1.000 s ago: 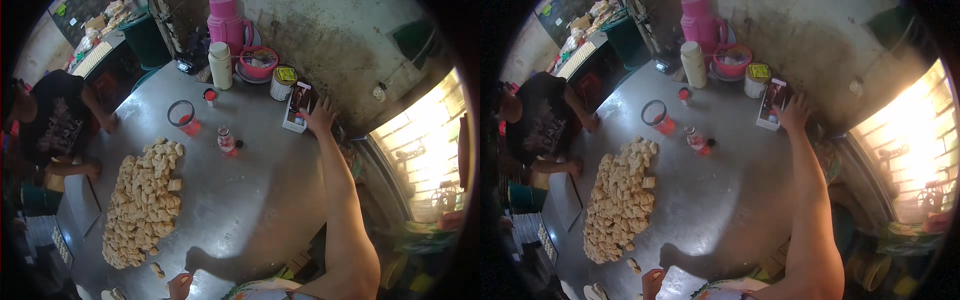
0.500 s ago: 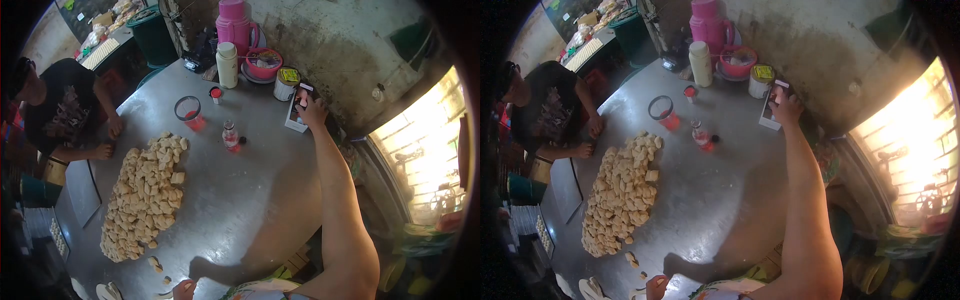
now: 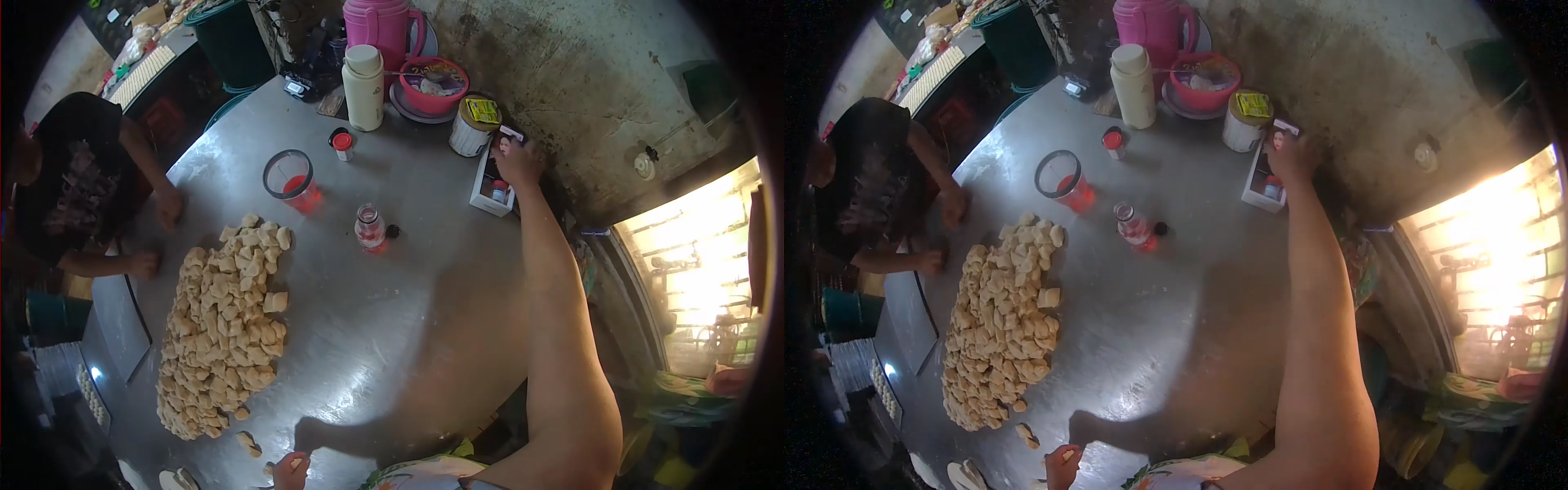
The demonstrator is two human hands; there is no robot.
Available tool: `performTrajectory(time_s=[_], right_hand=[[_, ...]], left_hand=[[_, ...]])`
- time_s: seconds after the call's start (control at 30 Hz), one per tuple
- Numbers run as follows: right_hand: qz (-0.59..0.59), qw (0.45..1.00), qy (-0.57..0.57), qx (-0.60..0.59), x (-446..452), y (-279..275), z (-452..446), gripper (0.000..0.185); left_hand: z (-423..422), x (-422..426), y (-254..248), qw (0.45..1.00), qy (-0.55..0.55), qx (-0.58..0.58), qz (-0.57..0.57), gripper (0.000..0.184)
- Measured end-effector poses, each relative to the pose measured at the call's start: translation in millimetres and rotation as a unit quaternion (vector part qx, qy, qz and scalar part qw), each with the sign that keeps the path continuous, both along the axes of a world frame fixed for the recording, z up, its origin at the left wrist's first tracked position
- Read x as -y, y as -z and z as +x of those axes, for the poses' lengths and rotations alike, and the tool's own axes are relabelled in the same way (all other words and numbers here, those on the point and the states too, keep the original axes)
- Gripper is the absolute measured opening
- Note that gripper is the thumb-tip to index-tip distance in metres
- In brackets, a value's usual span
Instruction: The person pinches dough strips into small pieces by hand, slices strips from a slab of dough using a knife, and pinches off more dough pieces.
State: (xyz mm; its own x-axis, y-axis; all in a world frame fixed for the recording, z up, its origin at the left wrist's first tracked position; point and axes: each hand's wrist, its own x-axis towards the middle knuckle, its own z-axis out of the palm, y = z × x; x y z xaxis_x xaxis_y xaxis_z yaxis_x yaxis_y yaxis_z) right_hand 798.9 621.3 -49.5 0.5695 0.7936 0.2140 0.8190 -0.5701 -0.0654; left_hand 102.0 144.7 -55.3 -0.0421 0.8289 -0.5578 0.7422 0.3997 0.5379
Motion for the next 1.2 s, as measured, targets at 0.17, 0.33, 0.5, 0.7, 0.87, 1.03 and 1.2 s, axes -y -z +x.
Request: performTrajectory(time_s=[0.17,0.33,0.5,0.7,0.87,1.03,1.2], right_hand=[[0.101,0.994,0.033,-0.007,16.2,-0.5,10.7,0.063],[0.041,0.999,0.023,0.008,14.7,-1.4,1.5,0.061],[0.122,0.992,-0.025,-0.021,32.2,-4.9,-23.8,0.056],[0.171,0.925,-0.252,-0.227,147.0,29.6,-138.6,0.043],[0.004,0.736,-0.493,-0.464,274.8,30.7,-321.9,0.015],[-0.099,0.583,-0.634,-0.498,394.6,-35.8,-475.4,0.031],[-0.082,0.524,-0.669,-0.521,447.0,-81.7,-534.3,0.027]], left_hand=[[0.3,7.7,1.2,1.0,-0.013,0.003,-0.01,0.025],[7.8,7.3,-0.9,0.998,-0.028,0.031,-0.038,0.023],[5.0,1.5,-0.5,0.997,0.046,0.024,0.065,0.024],[20.9,0.0,-6.9,0.995,-0.062,0.072,0.042,0.033],[15.6,12.2,-19.9,0.993,0.025,0.046,0.106,0.049],[10.8,27.9,-32.1,0.983,-0.038,0.126,0.126,0.073],[1.0,55.5,-82.6,0.854,-0.113,0.398,0.316,0.107]])
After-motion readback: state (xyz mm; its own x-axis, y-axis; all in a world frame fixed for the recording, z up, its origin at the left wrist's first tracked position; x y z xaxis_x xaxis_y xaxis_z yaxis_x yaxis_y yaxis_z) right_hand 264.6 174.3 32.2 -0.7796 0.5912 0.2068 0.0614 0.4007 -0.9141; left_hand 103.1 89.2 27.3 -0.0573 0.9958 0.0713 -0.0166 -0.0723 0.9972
